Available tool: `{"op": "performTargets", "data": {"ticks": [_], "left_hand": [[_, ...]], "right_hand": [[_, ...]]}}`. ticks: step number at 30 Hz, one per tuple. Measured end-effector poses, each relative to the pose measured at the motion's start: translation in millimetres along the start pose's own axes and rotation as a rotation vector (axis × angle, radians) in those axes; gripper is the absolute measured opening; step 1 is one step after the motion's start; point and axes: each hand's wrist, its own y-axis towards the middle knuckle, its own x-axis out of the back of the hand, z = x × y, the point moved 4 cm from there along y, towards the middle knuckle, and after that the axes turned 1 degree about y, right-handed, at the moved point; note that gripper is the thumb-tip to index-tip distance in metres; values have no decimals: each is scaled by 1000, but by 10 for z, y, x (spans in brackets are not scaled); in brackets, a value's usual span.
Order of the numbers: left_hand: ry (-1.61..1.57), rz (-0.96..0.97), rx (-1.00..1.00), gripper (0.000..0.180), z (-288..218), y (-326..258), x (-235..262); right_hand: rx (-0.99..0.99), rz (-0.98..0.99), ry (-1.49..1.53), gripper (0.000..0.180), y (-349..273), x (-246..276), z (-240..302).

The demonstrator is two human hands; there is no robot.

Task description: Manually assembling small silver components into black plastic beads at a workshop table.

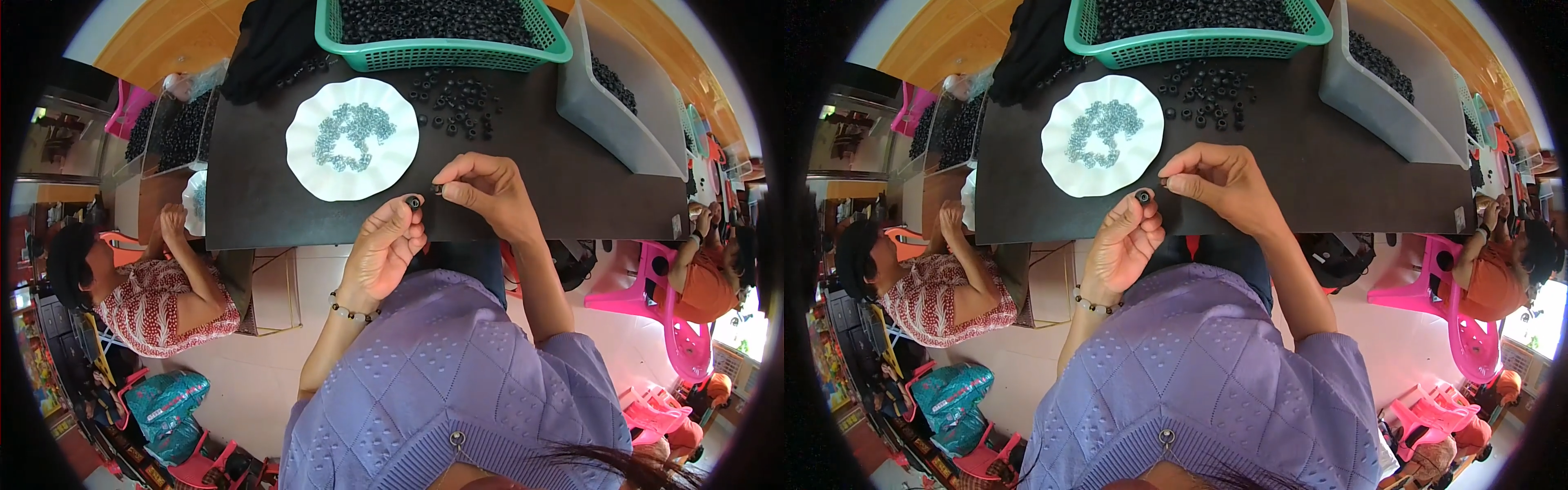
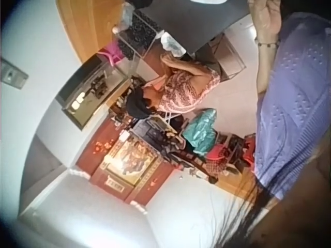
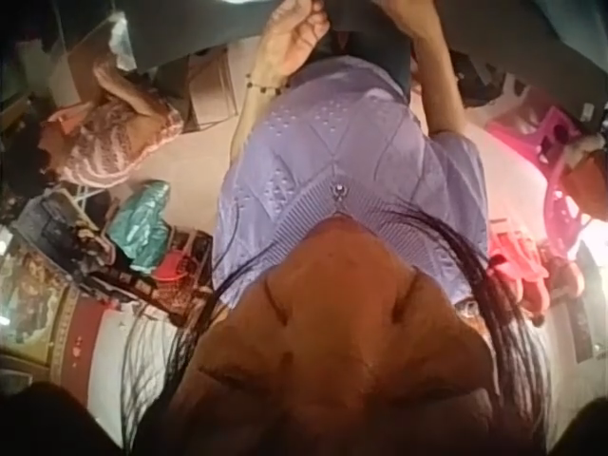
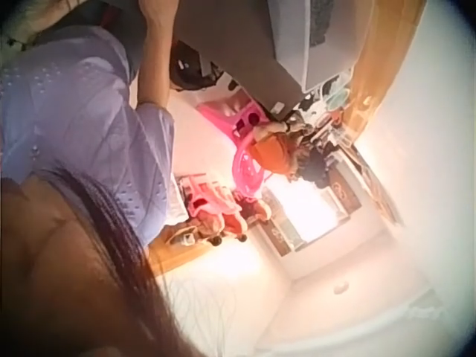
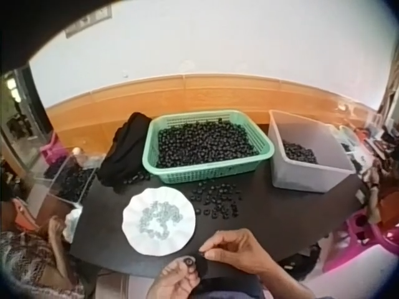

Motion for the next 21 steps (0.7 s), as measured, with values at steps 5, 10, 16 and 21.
{"op": "performTargets", "data": {"ticks": [5, 10, 16, 21], "left_hand": [[-6, 24, 0, 22, 36, -27, -9], [-19, 22, 0, 21, 70, -40, 5], [-4, 35, -10, 21, 76, -58, 1], [15, 19, -27, 20, 71, -80, 22]], "right_hand": [[73, 3, -83, 12, -85, -56, 46], [132, -4, -346, 10, -129, -101, 144], [211, -3, -453, 10, -166, -172, 219], [280, 15, -536, 12, -165, -194, 231]]}}
